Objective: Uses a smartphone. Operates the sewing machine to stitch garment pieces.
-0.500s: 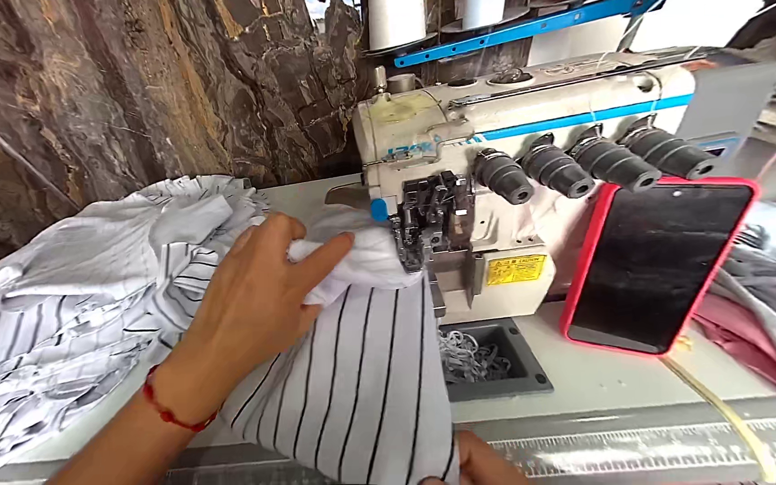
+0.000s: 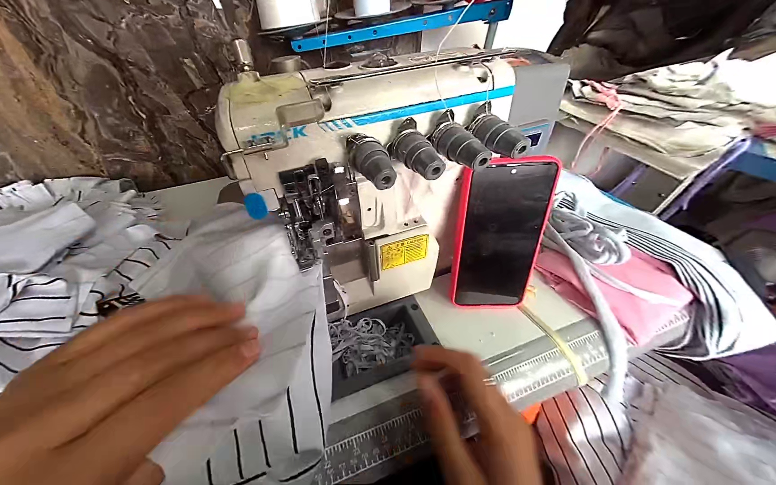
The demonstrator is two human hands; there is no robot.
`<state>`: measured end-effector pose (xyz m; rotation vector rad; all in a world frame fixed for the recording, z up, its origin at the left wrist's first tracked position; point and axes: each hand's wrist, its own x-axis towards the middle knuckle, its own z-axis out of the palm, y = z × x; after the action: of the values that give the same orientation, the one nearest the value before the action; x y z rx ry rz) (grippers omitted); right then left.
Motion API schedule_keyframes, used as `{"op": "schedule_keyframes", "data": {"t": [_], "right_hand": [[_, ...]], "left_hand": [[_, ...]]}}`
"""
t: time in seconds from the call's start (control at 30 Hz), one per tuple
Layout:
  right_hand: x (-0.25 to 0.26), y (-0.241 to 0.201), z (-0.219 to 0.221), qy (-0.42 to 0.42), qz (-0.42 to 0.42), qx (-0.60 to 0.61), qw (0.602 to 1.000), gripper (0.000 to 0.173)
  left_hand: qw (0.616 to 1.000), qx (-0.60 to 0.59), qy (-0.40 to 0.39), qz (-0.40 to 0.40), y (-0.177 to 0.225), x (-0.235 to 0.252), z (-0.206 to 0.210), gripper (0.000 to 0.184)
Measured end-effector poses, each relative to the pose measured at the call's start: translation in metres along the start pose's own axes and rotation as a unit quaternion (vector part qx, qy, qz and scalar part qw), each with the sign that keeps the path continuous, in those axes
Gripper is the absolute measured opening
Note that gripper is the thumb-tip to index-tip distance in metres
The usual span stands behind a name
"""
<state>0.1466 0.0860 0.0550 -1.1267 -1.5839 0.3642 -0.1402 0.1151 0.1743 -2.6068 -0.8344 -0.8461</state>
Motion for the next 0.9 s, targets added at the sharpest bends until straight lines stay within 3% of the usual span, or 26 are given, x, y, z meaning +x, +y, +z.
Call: {"op": "schedule_keyframes", "data": {"t": [0.1,0.2,0.37,0.57,0.77,0.9], "right_hand": [[0.007,0.045,-0.026,0.117,-0.018,-0.221,0.968,0.043],[0.008,0.065,-0.033,0.151,-0.005,-0.308,0.939,0.054],[0.014,0.069,-0.031,0.144,0.008,-0.351,0.925,0.059],[0.010,0.056,-0.034,0.118,0.001,-0.305,0.945,0.052],[0.024,0.053,-0.034,0.153,-0.031,-0.296,0.942,0.049],[0.049,0.049,-0.037,0.174,-0.052,-0.295,0.938,0.050]], "left_hand": [[0.996,-0.037,-0.009,-0.077,0.018,0.000,-0.002,0.020],[0.991,-0.095,0.011,-0.088,0.018,0.000,0.004,0.017],[0.991,-0.124,-0.018,-0.055,0.025,0.002,0.002,0.017],[0.989,-0.142,-0.035,-0.034,0.031,-0.003,-0.002,0.020],[0.984,-0.151,-0.092,-0.019,0.039,0.001,0.003,0.017],[0.986,-0.141,-0.084,-0.042,0.040,-0.004,0.016,0.015]]}}
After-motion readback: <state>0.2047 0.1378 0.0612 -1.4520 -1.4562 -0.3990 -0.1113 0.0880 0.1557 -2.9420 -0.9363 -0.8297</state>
